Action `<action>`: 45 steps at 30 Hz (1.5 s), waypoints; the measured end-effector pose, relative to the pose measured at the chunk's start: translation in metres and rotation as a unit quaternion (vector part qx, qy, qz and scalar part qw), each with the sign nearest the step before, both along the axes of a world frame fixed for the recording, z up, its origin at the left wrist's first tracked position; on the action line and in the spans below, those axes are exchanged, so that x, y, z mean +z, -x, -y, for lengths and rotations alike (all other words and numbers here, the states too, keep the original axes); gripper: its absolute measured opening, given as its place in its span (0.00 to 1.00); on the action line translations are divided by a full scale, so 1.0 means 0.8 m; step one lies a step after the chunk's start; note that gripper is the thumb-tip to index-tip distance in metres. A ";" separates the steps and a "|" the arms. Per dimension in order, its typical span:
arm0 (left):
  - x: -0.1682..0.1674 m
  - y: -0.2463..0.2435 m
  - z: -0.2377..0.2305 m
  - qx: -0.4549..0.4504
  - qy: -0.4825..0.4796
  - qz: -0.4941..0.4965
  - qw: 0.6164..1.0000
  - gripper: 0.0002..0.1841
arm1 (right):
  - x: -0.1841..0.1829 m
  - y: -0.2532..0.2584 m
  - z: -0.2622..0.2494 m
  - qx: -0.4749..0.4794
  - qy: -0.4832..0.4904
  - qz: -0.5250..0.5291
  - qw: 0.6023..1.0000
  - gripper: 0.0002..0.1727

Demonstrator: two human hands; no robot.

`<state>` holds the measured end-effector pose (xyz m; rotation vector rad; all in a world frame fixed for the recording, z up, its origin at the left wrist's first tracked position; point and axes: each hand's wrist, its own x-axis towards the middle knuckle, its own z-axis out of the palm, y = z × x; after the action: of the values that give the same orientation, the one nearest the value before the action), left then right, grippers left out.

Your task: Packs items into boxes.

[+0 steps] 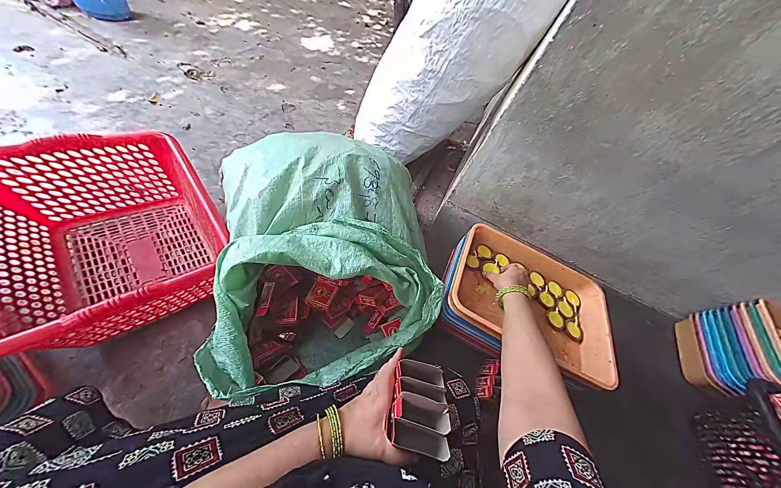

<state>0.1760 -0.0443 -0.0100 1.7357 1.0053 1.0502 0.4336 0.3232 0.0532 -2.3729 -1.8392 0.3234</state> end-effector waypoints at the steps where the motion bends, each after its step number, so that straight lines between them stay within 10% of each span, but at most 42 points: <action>1: 0.000 0.001 -0.001 0.000 -0.002 0.000 1.000 0.85 | 0.002 -0.002 0.003 -0.002 -0.014 -0.023 1.000 0.36; 7: 0.002 0.000 0.001 0.006 0.002 -0.002 1.000 0.85 | 0.028 0.001 0.059 0.093 -0.121 -0.022 0.988 0.14; 11: 0.000 -0.003 0.004 0.013 0.008 -0.006 1.000 0.86 | 0.025 -0.004 0.077 0.170 -0.098 0.104 0.975 0.13; 15: 0.002 -0.005 0.006 0.029 0.027 -0.010 0.999 0.86 | 0.045 -0.004 0.114 0.171 -0.180 -0.001 0.969 0.12; 21: 0.003 -0.007 0.004 0.027 0.027 -0.016 0.999 0.87 | 0.102 0.037 0.289 0.391 -0.259 -0.400 0.787 0.13; 24: 0.001 -0.008 0.007 0.026 0.016 -0.018 0.999 0.87 | 0.106 0.054 0.349 0.488 -0.230 -0.388 0.748 0.10; 31: -0.001 -0.007 0.010 0.030 0.001 -0.017 0.999 0.86 | 0.106 0.064 0.335 0.502 -0.206 -0.277 0.793 0.09; 37: 0.009 -0.004 0.010 0.016 0.042 -0.028 0.999 0.86 | 0.067 0.047 0.131 0.168 -0.087 -0.068 0.980 0.16; 45: 0.005 -0.002 0.002 0.020 0.039 -0.008 0.999 0.85 | -0.002 0.056 -0.006 0.038 0.016 0.002 0.999 0.27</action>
<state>0.1779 -0.0463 -0.0058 1.6705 1.0804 1.0095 0.3889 0.3281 0.0515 -2.3298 -1.9456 0.3584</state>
